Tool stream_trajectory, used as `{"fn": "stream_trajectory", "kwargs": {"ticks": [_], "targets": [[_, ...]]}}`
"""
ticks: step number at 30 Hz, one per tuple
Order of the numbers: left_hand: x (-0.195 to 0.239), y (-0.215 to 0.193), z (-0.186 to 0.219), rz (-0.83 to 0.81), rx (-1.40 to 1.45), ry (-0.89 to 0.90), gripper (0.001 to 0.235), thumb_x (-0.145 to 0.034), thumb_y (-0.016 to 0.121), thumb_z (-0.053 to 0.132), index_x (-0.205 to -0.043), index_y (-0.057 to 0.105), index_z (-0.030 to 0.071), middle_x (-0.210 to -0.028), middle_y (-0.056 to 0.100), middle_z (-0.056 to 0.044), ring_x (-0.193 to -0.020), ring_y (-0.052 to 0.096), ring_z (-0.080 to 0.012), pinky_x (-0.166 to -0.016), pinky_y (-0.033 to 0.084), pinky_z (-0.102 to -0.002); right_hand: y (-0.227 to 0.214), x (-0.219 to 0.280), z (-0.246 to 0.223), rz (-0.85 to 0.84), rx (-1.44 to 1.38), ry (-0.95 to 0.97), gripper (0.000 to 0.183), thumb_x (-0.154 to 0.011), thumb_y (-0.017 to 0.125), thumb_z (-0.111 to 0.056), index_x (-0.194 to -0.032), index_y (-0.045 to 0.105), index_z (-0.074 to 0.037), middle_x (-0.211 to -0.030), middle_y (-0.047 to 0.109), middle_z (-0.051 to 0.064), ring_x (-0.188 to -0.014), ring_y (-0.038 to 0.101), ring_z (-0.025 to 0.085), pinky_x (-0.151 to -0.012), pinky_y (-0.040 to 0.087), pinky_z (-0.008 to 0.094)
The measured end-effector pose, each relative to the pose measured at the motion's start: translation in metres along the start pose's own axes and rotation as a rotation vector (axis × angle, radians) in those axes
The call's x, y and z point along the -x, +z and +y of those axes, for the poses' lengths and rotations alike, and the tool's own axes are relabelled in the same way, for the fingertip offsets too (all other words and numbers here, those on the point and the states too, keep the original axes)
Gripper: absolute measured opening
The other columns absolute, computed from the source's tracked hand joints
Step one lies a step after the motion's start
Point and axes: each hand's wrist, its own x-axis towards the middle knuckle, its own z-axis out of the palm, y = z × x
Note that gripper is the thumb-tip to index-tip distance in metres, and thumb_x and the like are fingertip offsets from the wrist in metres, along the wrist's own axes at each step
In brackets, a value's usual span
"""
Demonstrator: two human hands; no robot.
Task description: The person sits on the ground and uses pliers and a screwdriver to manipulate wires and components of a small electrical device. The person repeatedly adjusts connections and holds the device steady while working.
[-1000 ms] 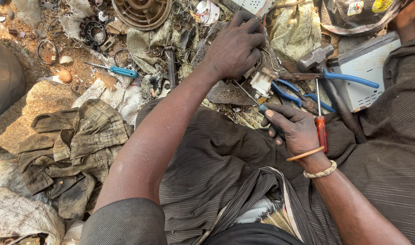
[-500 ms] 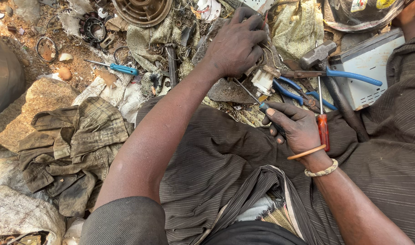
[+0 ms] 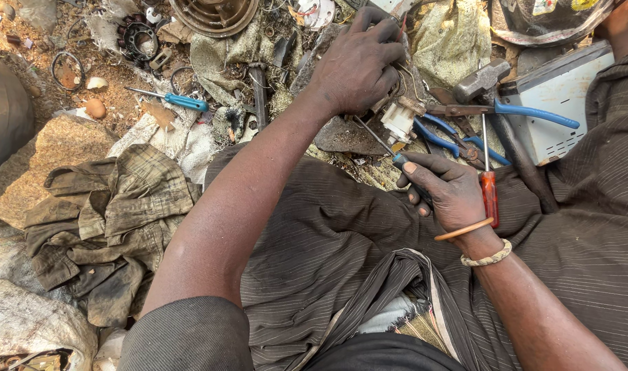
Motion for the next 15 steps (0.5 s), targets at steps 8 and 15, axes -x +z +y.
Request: {"fn": "stream_trajectory", "kwargs": {"ticks": [8, 15], "targets": [[-0.003, -0.005, 0.003, -0.056, -0.018, 0.022, 0.024, -0.093, 0.059, 0.022, -0.108, 0.075, 0.013, -0.123, 0.060, -0.006, -0.128, 0.044, -0.0269, -0.105, 0.044, -0.052, 0.006, 0.003, -0.016, -0.047, -0.015, 0.025, 0.041, -0.091, 0.069, -0.025, -0.123, 0.068, 0.001, -0.084, 0.074, 0.007, -0.061, 0.064, 0.009, -0.042, 0.045, 0.020], [0.006, -0.009, 0.011, 0.055, -0.036, 0.065, 0.023, -0.091, 0.062, 0.018, -0.110, 0.067, 0.005, -0.117, 0.057, -0.010, -0.127, 0.045, -0.0287, -0.096, 0.041, -0.054, 0.013, 0.003, -0.027, -0.049, 0.007, 0.300, 0.033, -0.094, 0.066, -0.037, -0.107, 0.073, -0.007, -0.068, 0.059, 0.000, -0.044, 0.042, 0.004, -0.033, 0.025, 0.018]]}}
